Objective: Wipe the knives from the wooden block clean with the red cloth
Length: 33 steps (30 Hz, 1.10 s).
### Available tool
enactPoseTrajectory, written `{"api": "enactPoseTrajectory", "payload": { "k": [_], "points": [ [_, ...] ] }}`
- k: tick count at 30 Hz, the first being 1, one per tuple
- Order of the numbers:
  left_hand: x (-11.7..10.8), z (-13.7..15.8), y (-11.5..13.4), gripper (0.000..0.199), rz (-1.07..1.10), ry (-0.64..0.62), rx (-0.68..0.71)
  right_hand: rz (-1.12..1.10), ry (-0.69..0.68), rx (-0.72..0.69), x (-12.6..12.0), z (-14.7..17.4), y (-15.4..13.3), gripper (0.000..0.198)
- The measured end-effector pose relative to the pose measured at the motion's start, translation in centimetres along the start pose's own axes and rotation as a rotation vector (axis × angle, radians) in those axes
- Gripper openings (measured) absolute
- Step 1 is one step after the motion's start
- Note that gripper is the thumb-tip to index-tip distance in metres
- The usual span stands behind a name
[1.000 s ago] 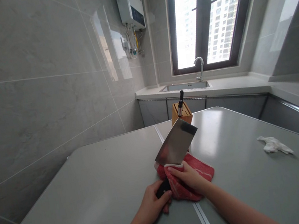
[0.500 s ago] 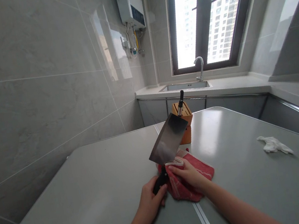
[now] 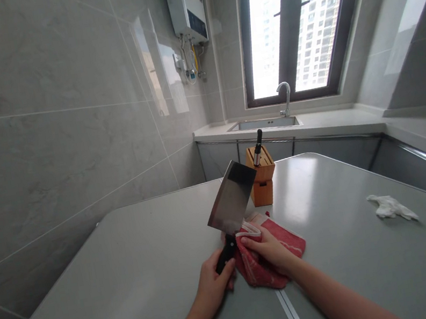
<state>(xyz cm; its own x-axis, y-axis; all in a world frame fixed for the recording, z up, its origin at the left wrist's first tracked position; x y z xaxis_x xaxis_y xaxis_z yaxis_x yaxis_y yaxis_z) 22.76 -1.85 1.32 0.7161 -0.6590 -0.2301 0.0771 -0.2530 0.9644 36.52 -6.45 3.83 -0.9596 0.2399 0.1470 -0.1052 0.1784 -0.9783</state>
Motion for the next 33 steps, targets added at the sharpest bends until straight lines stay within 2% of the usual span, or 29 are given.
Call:
{"api": "enactPoseTrajectory", "payload": {
  "k": [8, 16, 24, 29, 33],
  "points": [
    [0.4, 0.0, 0.5, 0.031, -0.022, -0.041, 0.011, 0.004, -0.045, 0.010, 0.5, 0.1, 0.0, 0.041],
    [0.8, 0.2, 0.8, 0.030, -0.069, -0.091, 0.034, -0.037, -0.032, -0.005, 0.3, -0.1, 0.3, 0.031],
    [1.3, 0.4, 1.5, 0.028, -0.116, -0.133, 0.053, -0.082, 0.025, 0.110, -0.1, 0.1, 1.2, 0.028],
    [1.0, 0.3, 1.1, 0.029, -0.101, -0.108, 0.031, -0.098, 0.095, 0.121, -0.4, 0.2, 1.0, 0.026],
    [0.8, 0.3, 0.9, 0.028, -0.105, -0.086, 0.019, -0.099, 0.064, 0.093, -0.1, 0.0, 0.7, 0.024]
  ]
}}
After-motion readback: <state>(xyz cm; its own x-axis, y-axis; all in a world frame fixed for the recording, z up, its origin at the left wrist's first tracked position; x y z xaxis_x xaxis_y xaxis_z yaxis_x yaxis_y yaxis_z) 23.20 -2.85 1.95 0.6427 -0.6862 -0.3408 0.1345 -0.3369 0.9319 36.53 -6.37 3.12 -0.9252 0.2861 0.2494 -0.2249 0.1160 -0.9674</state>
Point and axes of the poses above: each hand's wrist, its own z-axis away from the middle knuckle, its own x-axis out of the palm, y = z × x, the point moved 8 cm from there along -z, towards the middle knuckle
